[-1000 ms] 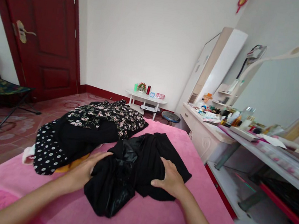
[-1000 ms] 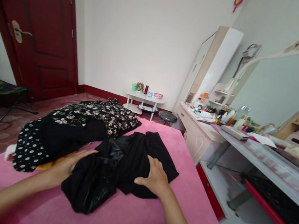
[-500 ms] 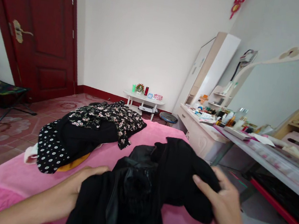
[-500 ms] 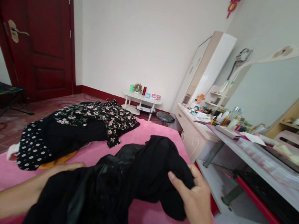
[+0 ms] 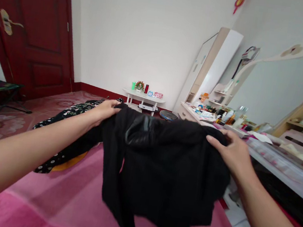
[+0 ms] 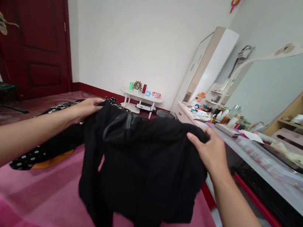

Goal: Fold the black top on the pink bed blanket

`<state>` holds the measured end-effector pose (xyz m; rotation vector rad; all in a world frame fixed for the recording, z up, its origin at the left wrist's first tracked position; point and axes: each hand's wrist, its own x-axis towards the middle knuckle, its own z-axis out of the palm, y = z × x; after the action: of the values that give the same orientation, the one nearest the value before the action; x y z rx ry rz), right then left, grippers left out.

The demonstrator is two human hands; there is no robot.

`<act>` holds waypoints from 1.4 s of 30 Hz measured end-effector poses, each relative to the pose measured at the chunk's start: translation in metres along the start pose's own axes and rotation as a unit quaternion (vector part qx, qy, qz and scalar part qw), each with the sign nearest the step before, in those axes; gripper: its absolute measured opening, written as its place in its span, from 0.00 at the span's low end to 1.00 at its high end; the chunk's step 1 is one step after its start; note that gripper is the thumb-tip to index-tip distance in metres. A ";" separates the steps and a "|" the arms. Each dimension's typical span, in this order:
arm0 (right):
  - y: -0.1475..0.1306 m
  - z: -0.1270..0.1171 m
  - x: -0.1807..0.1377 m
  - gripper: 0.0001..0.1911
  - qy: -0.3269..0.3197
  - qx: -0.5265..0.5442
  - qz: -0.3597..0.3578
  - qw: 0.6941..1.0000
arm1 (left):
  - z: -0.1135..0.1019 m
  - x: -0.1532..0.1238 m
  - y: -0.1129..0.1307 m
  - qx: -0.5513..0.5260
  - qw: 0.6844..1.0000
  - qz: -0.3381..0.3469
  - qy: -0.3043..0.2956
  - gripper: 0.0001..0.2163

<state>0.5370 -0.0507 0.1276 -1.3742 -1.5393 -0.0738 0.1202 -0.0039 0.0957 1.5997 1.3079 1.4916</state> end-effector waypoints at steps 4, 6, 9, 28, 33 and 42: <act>0.035 0.061 -0.010 0.27 -0.029 -0.038 -0.034 0.998 | 0.030 0.020 -0.018 0.242 0.958 0.150 0.036 0.15; 0.044 0.083 -0.052 0.21 -0.124 -0.027 -0.052 0.990 | 0.049 -0.014 -0.044 0.250 0.944 0.193 -0.093 0.16; 0.047 0.101 -0.120 0.19 -0.240 0.008 -0.045 0.970 | 0.071 -0.080 -0.086 0.254 0.927 0.161 -0.224 0.22; 0.053 0.080 -0.133 0.23 -0.325 -0.142 -0.057 0.933 | 0.111 -0.112 -0.102 0.275 0.919 0.129 -0.250 0.07; 0.069 0.038 -0.124 0.14 -0.401 -0.156 -0.008 0.903 | 0.100 -0.104 -0.115 0.153 0.965 0.057 -0.205 0.05; 0.013 0.076 -0.126 0.20 -0.295 -0.025 0.032 0.955 | 0.098 -0.110 -0.111 0.220 0.961 0.076 -0.150 0.14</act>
<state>0.4776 -0.0866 -0.0024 -1.5702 -1.9862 0.3726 0.1967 -0.0463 -0.0666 2.1548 1.4268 1.0240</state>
